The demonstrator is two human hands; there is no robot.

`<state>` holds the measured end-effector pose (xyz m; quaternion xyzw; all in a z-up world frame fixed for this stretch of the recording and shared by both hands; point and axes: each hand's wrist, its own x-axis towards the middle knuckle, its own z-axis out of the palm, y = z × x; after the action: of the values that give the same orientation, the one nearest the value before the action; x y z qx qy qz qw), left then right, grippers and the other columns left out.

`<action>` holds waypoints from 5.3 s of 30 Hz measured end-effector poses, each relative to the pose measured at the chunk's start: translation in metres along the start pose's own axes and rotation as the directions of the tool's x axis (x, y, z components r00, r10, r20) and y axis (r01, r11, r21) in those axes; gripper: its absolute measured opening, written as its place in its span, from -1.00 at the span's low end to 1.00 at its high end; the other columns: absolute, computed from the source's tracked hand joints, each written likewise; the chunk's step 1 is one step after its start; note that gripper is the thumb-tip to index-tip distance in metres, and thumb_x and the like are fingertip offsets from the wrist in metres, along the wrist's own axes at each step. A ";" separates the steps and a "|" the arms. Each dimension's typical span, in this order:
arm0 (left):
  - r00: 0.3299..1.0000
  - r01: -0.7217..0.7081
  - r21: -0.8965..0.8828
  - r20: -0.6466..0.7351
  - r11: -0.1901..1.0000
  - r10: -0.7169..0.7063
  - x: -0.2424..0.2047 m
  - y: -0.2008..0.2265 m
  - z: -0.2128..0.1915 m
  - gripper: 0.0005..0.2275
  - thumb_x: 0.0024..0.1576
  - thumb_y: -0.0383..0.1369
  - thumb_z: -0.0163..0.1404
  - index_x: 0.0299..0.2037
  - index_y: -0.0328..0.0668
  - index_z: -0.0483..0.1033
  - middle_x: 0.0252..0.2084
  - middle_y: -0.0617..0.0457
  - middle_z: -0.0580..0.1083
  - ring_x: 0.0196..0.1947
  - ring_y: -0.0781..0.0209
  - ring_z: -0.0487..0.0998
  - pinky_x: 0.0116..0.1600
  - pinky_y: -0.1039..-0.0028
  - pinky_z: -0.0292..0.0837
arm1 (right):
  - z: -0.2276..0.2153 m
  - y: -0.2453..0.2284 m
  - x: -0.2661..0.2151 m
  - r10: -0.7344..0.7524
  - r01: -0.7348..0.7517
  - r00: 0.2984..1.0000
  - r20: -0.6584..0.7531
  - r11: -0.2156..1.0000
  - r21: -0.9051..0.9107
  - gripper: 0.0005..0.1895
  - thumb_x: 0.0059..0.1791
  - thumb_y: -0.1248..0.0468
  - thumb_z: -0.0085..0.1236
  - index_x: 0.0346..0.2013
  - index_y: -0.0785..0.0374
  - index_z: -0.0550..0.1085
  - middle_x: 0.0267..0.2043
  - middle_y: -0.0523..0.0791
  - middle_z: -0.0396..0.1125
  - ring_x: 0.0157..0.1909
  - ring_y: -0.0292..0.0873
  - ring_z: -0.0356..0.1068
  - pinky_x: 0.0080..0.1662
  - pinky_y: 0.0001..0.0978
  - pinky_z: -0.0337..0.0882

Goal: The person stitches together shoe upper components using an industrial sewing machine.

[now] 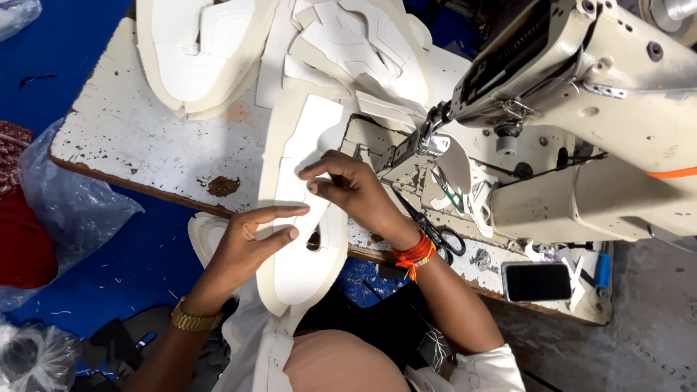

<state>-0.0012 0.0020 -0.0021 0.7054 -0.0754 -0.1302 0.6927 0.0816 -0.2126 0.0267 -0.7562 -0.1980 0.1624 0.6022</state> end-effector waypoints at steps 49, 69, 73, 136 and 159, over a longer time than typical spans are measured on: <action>0.961 0.083 0.101 0.257 0.991 -0.106 0.013 0.036 -0.035 -0.70 0.09 -0.51 0.11 0.05 -0.16 0.64 0.04 0.05 0.64 -0.08 0.31 0.58 0.03 0.42 0.53 | 0.016 -0.026 -0.030 -0.022 0.004 0.993 -0.119 0.989 -0.145 -0.54 -0.05 0.44 0.28 0.14 0.14 0.54 -0.17 -0.26 0.34 -0.41 -0.44 0.02 -0.36 -0.57 0.10; 0.439 -0.123 0.403 0.842 0.907 -0.314 0.199 0.092 0.028 -0.66 -0.04 -0.43 0.18 -0.02 -0.09 0.68 0.03 0.13 0.63 0.08 0.28 0.57 0.27 0.35 0.39 | -0.025 0.012 -0.094 0.071 -0.086 0.653 -0.754 0.996 0.019 -0.65 0.08 0.42 0.06 0.16 0.34 0.54 -0.34 -0.26 0.38 -0.39 -0.49 0.14 -0.33 -0.63 0.21; 0.427 -0.096 0.431 0.832 0.897 -0.354 0.222 0.090 0.027 -0.65 -0.07 -0.43 0.20 -0.03 -0.14 0.70 -0.01 0.04 0.65 0.04 0.18 0.57 0.25 0.32 0.41 | -0.031 0.016 -0.083 0.117 -0.090 0.648 -0.753 0.993 0.077 -0.65 0.08 0.41 0.07 0.17 0.34 0.53 -0.34 -0.24 0.43 -0.39 -0.48 0.19 -0.34 -0.62 0.23; 0.762 0.008 0.222 0.630 0.975 -0.150 0.206 0.061 0.038 -0.73 -0.08 -0.49 0.21 -0.14 -0.18 0.72 -0.05 -0.03 0.66 0.15 0.18 0.51 0.36 0.33 0.25 | -0.054 -0.002 -0.072 -0.345 -0.267 0.799 -0.492 0.530 -0.805 -0.49 0.07 0.12 0.13 0.30 0.19 0.43 0.38 0.08 0.21 0.41 0.14 0.13 0.32 0.06 0.24; 0.900 0.182 0.006 0.401 0.983 -0.169 0.175 0.047 0.073 -0.70 -0.02 -0.54 0.17 -0.04 -0.21 0.63 0.05 -0.07 0.62 0.02 0.05 0.64 0.18 0.33 0.58 | -0.080 0.022 -0.143 0.002 -0.142 0.894 -0.448 0.949 -0.281 -0.20 -0.21 0.46 0.11 0.35 0.14 0.32 0.44 -0.01 0.14 0.47 0.02 0.12 0.38 -0.08 0.16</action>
<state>0.1482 -0.1192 0.0301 0.6567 -0.1490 -0.3345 0.6593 -0.0018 -0.3557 0.0241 -0.8641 -0.0502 -0.0239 0.5003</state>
